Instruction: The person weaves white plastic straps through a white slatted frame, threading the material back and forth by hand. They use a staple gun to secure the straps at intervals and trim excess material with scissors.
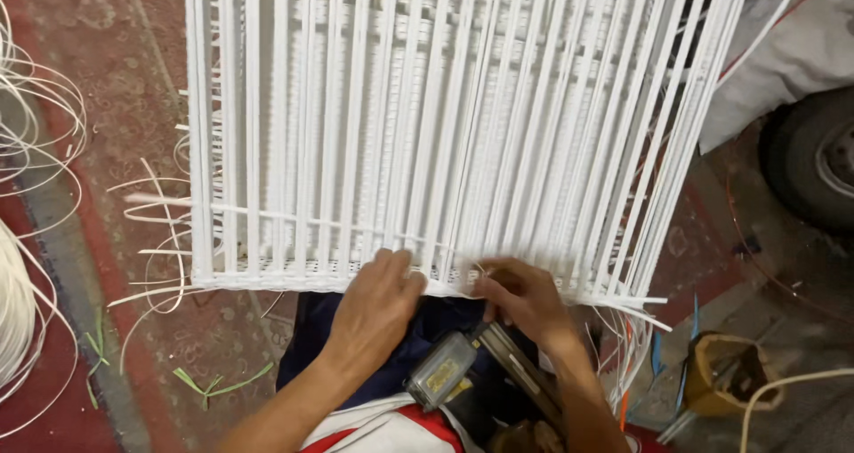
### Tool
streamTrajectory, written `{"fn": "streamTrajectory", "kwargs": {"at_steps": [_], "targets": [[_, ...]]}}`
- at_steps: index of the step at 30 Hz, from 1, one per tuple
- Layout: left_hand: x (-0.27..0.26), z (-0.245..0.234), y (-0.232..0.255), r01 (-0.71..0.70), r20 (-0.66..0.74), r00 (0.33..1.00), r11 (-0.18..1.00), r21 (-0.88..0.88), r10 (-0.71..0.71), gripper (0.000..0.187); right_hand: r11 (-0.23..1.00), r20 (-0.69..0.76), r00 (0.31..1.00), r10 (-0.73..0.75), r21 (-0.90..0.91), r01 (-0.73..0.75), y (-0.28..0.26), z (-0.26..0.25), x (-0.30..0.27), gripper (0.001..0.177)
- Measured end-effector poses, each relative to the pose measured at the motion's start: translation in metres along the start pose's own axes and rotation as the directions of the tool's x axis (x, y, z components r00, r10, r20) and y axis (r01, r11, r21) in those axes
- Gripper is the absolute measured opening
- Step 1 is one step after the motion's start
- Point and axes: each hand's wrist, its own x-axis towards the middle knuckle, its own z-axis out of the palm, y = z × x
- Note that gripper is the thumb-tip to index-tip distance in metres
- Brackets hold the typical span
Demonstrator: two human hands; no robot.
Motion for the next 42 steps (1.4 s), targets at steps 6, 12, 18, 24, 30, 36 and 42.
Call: {"fn": "streamTrajectory", "kwargs": {"at_steps": [6, 12, 18, 24, 30, 36, 42], "targets": [[0.02, 0.04, 0.016, 0.096, 0.074, 0.993, 0.994, -0.041, -0.093, 0.015, 0.875, -0.008, 0.973, -0.231, -0.439, 0.204, -0.02, 0.015, 0.042, 0.019], [0.017, 0.01, 0.031, -0.053, -0.021, 0.998, 0.997, 0.056, 0.055, 0.008, 0.978, -0.012, 1.0, 0.006, -0.206, -0.008, -0.004, -0.025, -0.005, 0.04], [0.042, 0.065, 0.047, -0.052, 0.014, 0.999, 0.999, -0.01, 0.052, 0.011, 0.785, 0.034, 0.912, -0.409, -0.497, 0.371, 0.013, -0.037, 0.017, 0.015], [0.028, 0.036, 0.053, -0.042, 0.01, 0.999, 0.973, 0.229, 0.041, 0.029, 0.986, -0.162, 0.987, -0.01, -0.165, -0.017, -0.014, -0.029, -0.005, 0.035], [0.01, 0.031, 0.017, -0.268, -0.198, 0.923, 0.922, 0.279, 0.328, 0.027, 0.926, -0.717, 0.679, 0.156, 0.346, 0.153, 0.077, -0.078, -0.077, 0.021], [0.005, -0.015, -0.034, -0.283, -0.159, 0.92, 0.888, 0.363, 0.358, 0.022, 0.911, -0.426, 0.806, -0.411, -0.221, 0.348, 0.041, -0.036, -0.053, 0.019], [-0.022, -0.031, -0.059, -0.163, -0.171, 0.954, 0.906, 0.392, 0.246, 0.016, 0.632, 0.08, 0.834, -0.546, -0.614, 0.472, 0.026, 0.014, -0.021, 0.028]]}}
